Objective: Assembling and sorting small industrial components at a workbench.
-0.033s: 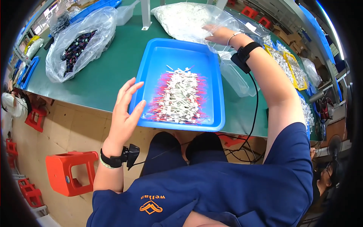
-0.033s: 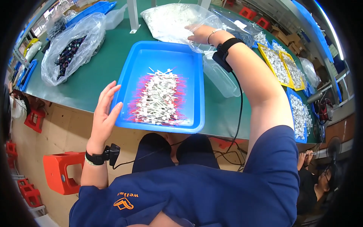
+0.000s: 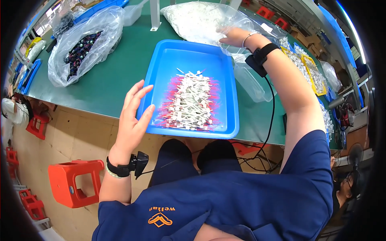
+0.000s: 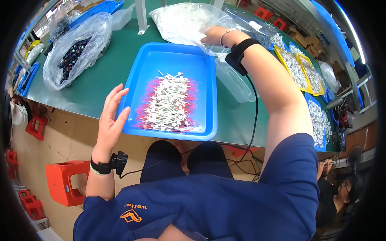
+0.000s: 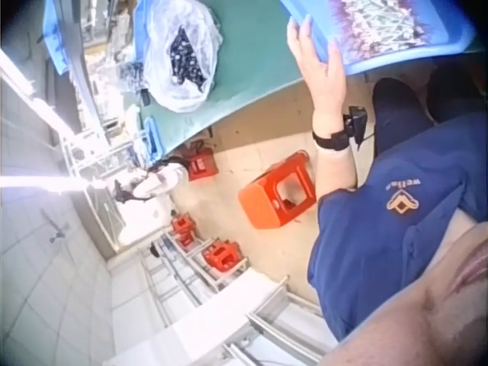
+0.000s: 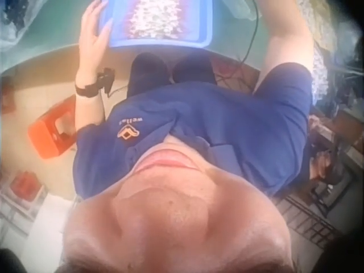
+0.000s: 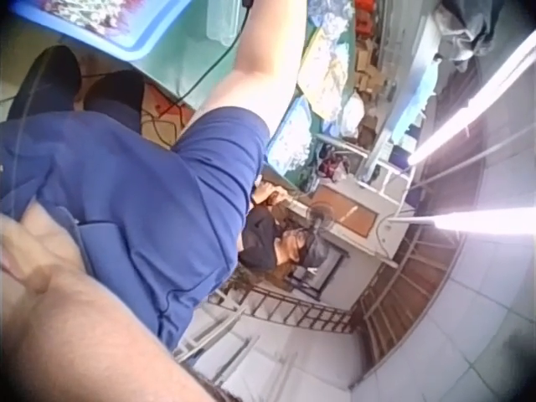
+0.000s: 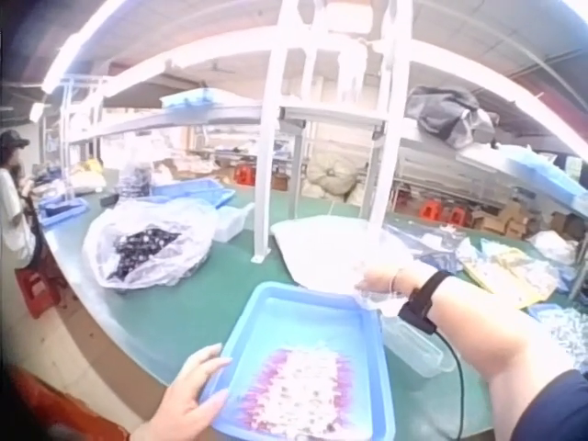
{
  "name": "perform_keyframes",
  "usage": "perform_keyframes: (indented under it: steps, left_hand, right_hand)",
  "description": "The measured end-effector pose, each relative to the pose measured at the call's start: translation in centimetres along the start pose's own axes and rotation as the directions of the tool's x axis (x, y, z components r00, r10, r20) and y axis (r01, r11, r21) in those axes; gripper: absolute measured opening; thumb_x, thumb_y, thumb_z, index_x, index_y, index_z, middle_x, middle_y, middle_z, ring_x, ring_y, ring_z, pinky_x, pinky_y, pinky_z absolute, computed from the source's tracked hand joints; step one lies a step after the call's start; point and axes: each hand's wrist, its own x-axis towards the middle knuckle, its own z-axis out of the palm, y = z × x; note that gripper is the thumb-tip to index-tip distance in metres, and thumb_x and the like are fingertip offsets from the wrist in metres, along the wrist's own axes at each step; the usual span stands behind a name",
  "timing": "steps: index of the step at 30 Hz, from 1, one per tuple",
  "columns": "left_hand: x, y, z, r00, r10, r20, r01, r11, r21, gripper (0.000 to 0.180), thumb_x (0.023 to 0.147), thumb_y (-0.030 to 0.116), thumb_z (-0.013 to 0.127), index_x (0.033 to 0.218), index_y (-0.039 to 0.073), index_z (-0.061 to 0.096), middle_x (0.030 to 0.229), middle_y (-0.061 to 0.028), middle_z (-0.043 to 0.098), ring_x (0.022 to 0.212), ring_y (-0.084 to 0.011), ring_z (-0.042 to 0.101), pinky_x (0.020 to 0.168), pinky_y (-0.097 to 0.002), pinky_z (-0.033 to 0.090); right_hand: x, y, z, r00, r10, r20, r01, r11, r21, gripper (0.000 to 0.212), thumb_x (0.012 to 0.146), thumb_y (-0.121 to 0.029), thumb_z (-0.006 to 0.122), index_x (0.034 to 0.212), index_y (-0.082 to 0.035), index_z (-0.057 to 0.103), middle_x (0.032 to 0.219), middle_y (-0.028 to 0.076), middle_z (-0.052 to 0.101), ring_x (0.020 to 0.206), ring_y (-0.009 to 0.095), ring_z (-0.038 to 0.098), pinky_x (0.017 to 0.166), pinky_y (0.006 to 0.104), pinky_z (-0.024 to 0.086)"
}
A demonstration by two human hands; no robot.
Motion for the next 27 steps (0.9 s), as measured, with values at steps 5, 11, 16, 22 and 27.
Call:
perform_keyframes:
  steps: [5, 11, 16, 22, 27]
  left_hand:
    - [-0.6, 0.0, -0.6, 1.000, -0.031, 0.003, 0.031, 0.999, 0.017, 0.044, 0.090, 0.012, 0.063, 0.133, 0.006, 0.055, 0.144, -0.0195, 0.044, 0.133, -0.0337, 0.044, 0.109, -0.0415, 0.036]
    - [-2.3, 1.0, 0.0, 0.995, 0.101, -0.006, -0.101, 0.994, 0.042, 0.052, 0.080, 0.013, 0.071, 0.130, 0.010, 0.058, 0.144, -0.0180, 0.045, 0.136, -0.0365, 0.040, 0.110, -0.0469, 0.035]
    - [-3.7, 2.2, 1.0, 0.870, 0.422, 0.255, -0.477, 0.851, 0.222, 0.043, 0.072, 0.018, 0.079, 0.114, 0.016, 0.069, 0.134, -0.0095, 0.056, 0.132, -0.0348, 0.045, 0.109, -0.0508, 0.034]
    - [-4.5, 1.0, 2.8, 0.863, 0.479, 0.160, -0.503, 0.844, 0.188, 0.024, 0.079, 0.006, 0.068, 0.102, 0.012, 0.071, 0.121, -0.0059, 0.063, 0.120, -0.0292, 0.056, 0.097, -0.0425, 0.048]
    - [-4.4, 0.5, 2.9, 0.870, 0.478, 0.121, -0.493, 0.852, 0.177, 0.024, 0.077, 0.005, 0.068, 0.101, 0.010, 0.071, 0.116, -0.0057, 0.065, 0.117, -0.0288, 0.058, 0.095, -0.0415, 0.050]
  right_hand:
    - [-7.0, -8.7, -7.4, 0.979, -0.094, 0.181, 0.105, 0.993, -0.057, 0.042, 0.088, -0.036, 0.063, 0.096, 0.004, 0.070, 0.087, 0.022, 0.069, 0.084, 0.038, 0.067, 0.077, 0.0422, 0.053]
    - [-10.0, -17.1, -5.6, 0.896, -0.289, 0.336, 0.243, 0.955, 0.172, 0.115, 0.069, -0.070, 0.074, 0.140, 0.012, 0.036, 0.140, 0.035, 0.043, 0.132, 0.041, 0.044, 0.111, 0.0385, 0.036]
    - [-11.0, -18.3, -2.3, 0.879, -0.386, 0.282, 0.314, 0.911, 0.266, 0.133, 0.059, -0.073, 0.078, 0.149, 0.006, 0.019, 0.141, 0.040, 0.037, 0.135, 0.047, 0.037, 0.114, 0.0430, 0.031]
    - [-12.7, -20.5, -2.3, 0.898, -0.347, 0.270, 0.280, 0.925, 0.257, 0.135, 0.056, -0.063, 0.085, 0.153, -0.003, 0.013, 0.142, 0.042, 0.032, 0.134, 0.056, 0.033, 0.114, 0.0517, 0.029]
    - [-12.5, -20.7, -0.6, 0.919, -0.363, 0.151, 0.325, 0.918, 0.227, 0.126, 0.062, -0.055, 0.084, 0.152, -0.003, 0.015, 0.141, 0.041, 0.034, 0.132, 0.054, 0.037, 0.113, 0.0517, 0.031]
